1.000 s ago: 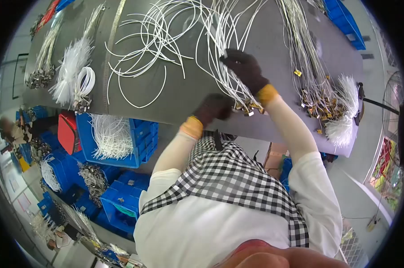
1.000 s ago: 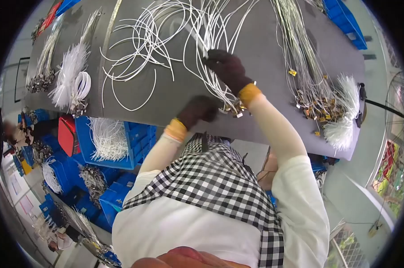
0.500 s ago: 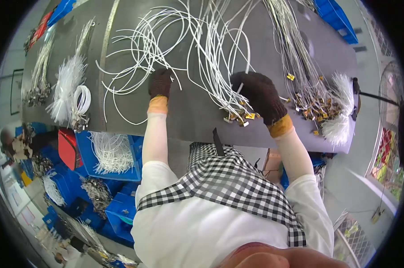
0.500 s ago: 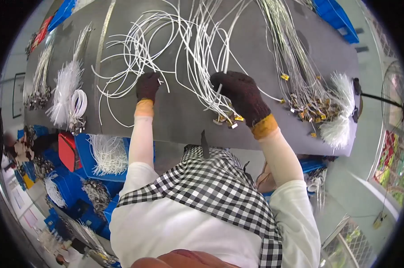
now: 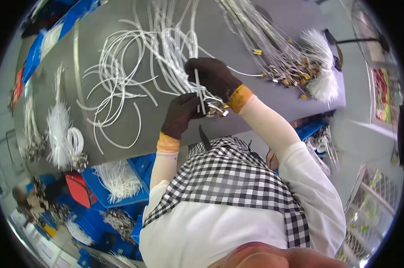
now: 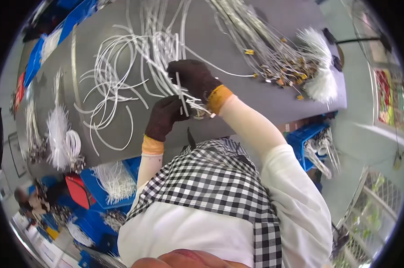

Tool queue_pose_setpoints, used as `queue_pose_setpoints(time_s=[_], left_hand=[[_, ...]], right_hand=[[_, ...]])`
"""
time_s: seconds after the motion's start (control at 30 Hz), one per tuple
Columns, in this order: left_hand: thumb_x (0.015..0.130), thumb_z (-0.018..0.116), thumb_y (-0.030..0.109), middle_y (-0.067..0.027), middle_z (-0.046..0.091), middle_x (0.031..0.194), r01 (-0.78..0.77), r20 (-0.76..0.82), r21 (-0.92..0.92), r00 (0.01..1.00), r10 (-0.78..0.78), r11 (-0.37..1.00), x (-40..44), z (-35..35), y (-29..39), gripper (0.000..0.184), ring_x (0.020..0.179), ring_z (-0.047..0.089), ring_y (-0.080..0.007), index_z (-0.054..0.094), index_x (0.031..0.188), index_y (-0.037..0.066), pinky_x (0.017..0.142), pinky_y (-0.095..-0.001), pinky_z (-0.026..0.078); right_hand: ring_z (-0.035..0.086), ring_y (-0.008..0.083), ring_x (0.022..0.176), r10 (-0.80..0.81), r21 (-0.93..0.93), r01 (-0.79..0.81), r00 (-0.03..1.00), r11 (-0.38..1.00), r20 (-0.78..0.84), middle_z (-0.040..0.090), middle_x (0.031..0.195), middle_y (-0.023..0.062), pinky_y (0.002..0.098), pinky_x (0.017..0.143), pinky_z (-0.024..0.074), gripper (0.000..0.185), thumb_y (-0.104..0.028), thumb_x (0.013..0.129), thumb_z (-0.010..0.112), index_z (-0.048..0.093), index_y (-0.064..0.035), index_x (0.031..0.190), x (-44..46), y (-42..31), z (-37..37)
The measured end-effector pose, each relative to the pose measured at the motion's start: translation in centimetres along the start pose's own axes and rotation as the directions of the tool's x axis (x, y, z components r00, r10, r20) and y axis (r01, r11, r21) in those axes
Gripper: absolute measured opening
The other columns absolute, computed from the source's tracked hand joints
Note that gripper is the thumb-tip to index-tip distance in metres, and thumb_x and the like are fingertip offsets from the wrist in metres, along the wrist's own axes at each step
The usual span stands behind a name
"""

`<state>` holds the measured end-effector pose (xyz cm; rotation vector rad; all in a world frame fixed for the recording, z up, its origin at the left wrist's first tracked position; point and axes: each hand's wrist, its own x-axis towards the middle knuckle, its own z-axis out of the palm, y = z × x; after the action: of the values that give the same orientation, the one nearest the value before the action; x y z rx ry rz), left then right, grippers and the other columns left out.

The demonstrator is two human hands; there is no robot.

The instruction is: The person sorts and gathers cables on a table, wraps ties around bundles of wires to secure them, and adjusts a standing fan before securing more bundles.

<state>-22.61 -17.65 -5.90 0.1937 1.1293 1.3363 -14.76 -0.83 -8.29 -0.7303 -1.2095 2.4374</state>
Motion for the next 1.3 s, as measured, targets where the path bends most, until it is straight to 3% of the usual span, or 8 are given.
queue_pose_setpoints(time_s=[0.13,0.3,0.37,0.5,0.87,0.93,1.0,1.3], left_hand=[[0.095,0.058,0.013,-0.0099,0.066,0.104,-0.223,0.224,0.339,0.963,0.152,0.914,1.5,0.0,-3.3,0.025,0.093,0.067,-0.0190,0.064,0.114,-0.004,0.079,-0.0350,0.060],[0.096,0.058,0.013,-0.0115,0.064,0.120,-0.400,0.379,0.557,0.902,0.206,0.727,3.2,0.3,-7.1,0.034,0.107,0.064,-0.0247,0.056,0.128,0.002,0.092,-0.0420,0.056],[0.099,0.055,0.027,-0.0153,0.064,0.118,0.141,0.237,-0.208,0.967,-0.090,0.968,3.2,1.1,-8.9,0.039,0.110,0.063,-0.0318,0.056,0.129,0.004,0.093,-0.0504,0.055],[0.102,0.042,0.042,-0.0141,0.057,0.132,0.235,0.189,-0.385,0.967,-0.173,0.892,2.8,3.2,-10.6,0.050,0.119,0.057,-0.0359,0.047,0.139,0.008,0.098,-0.0549,0.048],[0.096,0.059,0.027,-0.0106,0.066,0.094,-0.110,-0.110,-0.051,0.988,0.104,0.993,-0.9,3.2,-6.1,0.027,0.079,0.066,-0.0184,0.062,0.108,0.003,0.065,-0.0291,0.054],[0.096,0.060,0.025,-0.0134,0.067,0.096,-0.259,-0.257,-0.131,0.941,0.220,0.957,-3.5,0.9,-3.6,0.026,0.075,0.065,-0.0178,0.062,0.108,0.002,0.056,-0.0257,0.051],[0.096,0.060,0.025,-0.0135,0.067,0.100,-0.457,-0.315,-0.090,0.856,0.410,0.885,-4.7,-1.0,-2.3,0.029,0.078,0.062,-0.0177,0.061,0.113,0.002,0.058,-0.0256,0.051],[0.098,0.059,0.022,-0.0101,0.063,0.100,-0.524,-0.348,-0.302,0.839,0.419,0.797,-4.8,-1.3,-3.7,0.031,0.087,0.060,-0.0193,0.058,0.120,0.001,0.066,-0.0269,0.053]], right_hand=[[0.067,0.0253,0.079,-0.423,-0.504,0.411,0.901,0.760,0.097,0.066,0.086,0.0125,0.0336,0.075,0.0533,0.024,-0.006,0.079,0.063,0.065,-0.0056,0.103,0.6,2.9,-2.6],[0.060,0.0110,0.079,-0.249,-0.463,0.168,0.961,0.870,-0.119,0.069,0.086,0.0035,0.0280,0.075,0.0492,0.029,-0.026,0.086,0.071,0.070,0.0010,0.097,-2.7,0.8,-2.0],[0.063,0.0123,0.090,-0.025,-0.375,-0.082,0.962,0.924,-0.272,0.072,0.096,0.0078,0.0286,0.084,0.0501,0.038,-0.031,0.086,0.072,0.070,0.0014,0.107,-3.7,0.1,-1.8],[0.063,0.0133,0.081,-0.091,-0.494,-0.088,0.941,0.865,-0.327,0.073,0.090,0.0090,0.0303,0.077,0.0504,0.035,-0.032,0.087,0.071,0.071,-0.0002,0.103,-4.6,0.1,-3.4],[0.065,0.0190,0.100,-0.170,-0.303,0.195,0.980,0.933,0.105,0.066,0.119,0.0085,0.0358,0.089,0.0514,0.043,-0.028,0.097,0.059,0.055,-0.0064,0.134,-4.1,-0.1,-15.3],[0.066,0.0294,0.099,-0.373,-0.990,0.096,0.926,0.103,0.051,0.066,0.111,0.0148,0.0404,0.086,0.0524,0.034,-0.020,0.095,0.057,0.060,-0.0090,0.127,-5.6,-1.1,-21.3],[0.064,0.0357,0.095,-0.303,-0.918,0.027,0.940,-0.396,0.158,0.064,0.101,0.0183,0.0438,0.081,0.0526,0.027,-0.014,0.090,0.054,0.064,-0.0089,0.114,-7.3,-0.3,-25.7],[0.065,0.0350,0.091,-0.009,-0.889,0.223,0.969,-0.400,0.247,0.066,0.095,0.0152,0.0456,0.076,0.0525,0.015,-0.013,0.085,0.053,0.067,-0.0086,0.089,-7.1,-0.7,-23.5]])
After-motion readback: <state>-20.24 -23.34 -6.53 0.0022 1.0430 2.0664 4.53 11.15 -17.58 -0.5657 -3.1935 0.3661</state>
